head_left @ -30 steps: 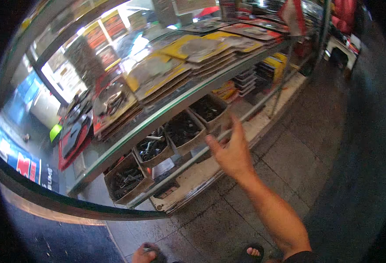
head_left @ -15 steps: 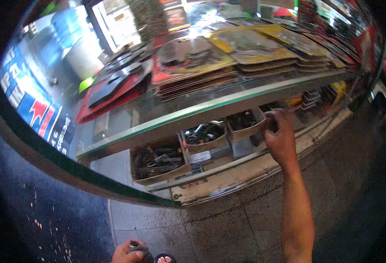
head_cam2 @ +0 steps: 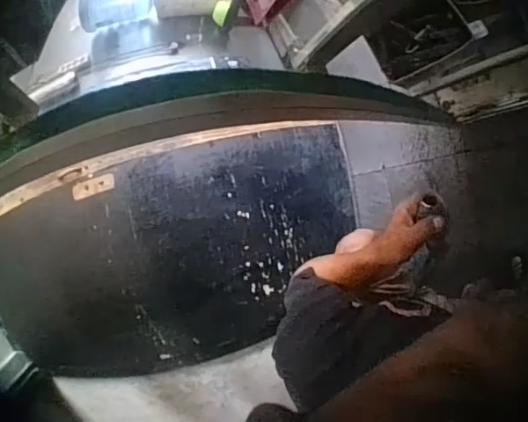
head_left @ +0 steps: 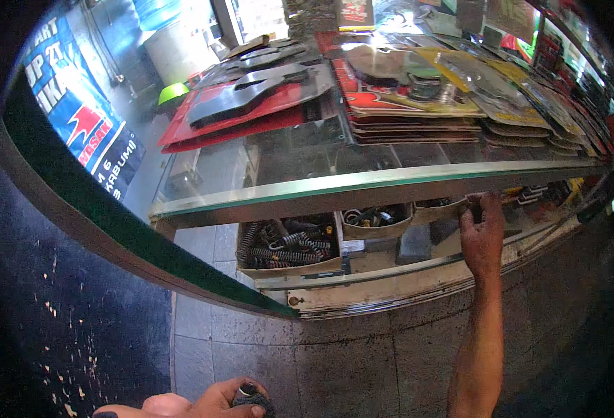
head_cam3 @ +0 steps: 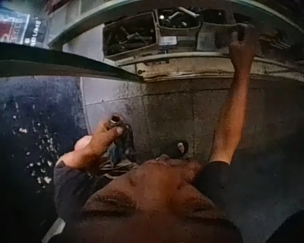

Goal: Cleaning and repairing internal motorcycle components such as a fuel pump or stator assembly.

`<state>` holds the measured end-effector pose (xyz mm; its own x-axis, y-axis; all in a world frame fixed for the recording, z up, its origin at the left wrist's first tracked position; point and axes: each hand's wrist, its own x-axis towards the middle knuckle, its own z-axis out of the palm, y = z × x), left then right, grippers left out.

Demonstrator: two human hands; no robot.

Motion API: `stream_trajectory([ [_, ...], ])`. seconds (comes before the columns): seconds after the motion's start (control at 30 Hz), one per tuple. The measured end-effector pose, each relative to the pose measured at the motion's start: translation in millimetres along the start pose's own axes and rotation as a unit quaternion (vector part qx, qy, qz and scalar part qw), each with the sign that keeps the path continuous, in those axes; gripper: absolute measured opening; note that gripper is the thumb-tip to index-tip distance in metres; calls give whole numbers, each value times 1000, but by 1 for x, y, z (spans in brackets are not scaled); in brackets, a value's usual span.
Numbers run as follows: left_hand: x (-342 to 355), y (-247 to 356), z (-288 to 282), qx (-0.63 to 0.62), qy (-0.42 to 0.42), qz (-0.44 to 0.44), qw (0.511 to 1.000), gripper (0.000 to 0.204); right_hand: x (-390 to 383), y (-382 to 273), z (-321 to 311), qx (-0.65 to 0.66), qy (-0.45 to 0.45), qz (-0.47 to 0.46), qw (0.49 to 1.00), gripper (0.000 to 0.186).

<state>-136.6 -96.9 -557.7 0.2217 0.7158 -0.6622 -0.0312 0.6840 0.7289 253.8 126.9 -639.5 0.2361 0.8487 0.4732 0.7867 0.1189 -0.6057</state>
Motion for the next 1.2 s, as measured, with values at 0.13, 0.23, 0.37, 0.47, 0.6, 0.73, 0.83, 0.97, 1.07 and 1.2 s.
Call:
stream_trajectory([
  [0.13,13,4,11,8,-19,-14,1000,24,0,33,8,-55,16,5,998,33],
  [0.23,6,-2,11,15,5,-14,1000,18,-1,16,8,18,-34,-7,999,37],
  [0.37,8,-4,9,46,-18,-6,999,15,-8,28,21,-46,74,-72,994,37],
  [0.47,6,-5,9,39,-11,-22,999,17,-15,2,14,90,157,-85,980,32],
  [0.6,1,-5,4,7,-25,-8,1000,18,-50,-45,25,168,80,-187,965,29],
  [0.73,-5,2,-3,-26,-40,2,999,21,-85,-122,57,158,-67,-284,943,24],
  [0.83,-7,8,-6,-34,-64,8,997,22,-94,-136,78,163,-57,-230,958,26],
  [0.97,-17,7,-10,-41,-73,45,995,23,-88,-149,78,143,-55,-207,966,25],
  [1.07,-18,11,-14,-26,-82,20,996,26,-91,-151,77,141,-65,-184,971,22],
  [1.2,-20,3,-13,-23,-66,20,997,28,-99,-150,76,108,-81,-206,969,22],
])
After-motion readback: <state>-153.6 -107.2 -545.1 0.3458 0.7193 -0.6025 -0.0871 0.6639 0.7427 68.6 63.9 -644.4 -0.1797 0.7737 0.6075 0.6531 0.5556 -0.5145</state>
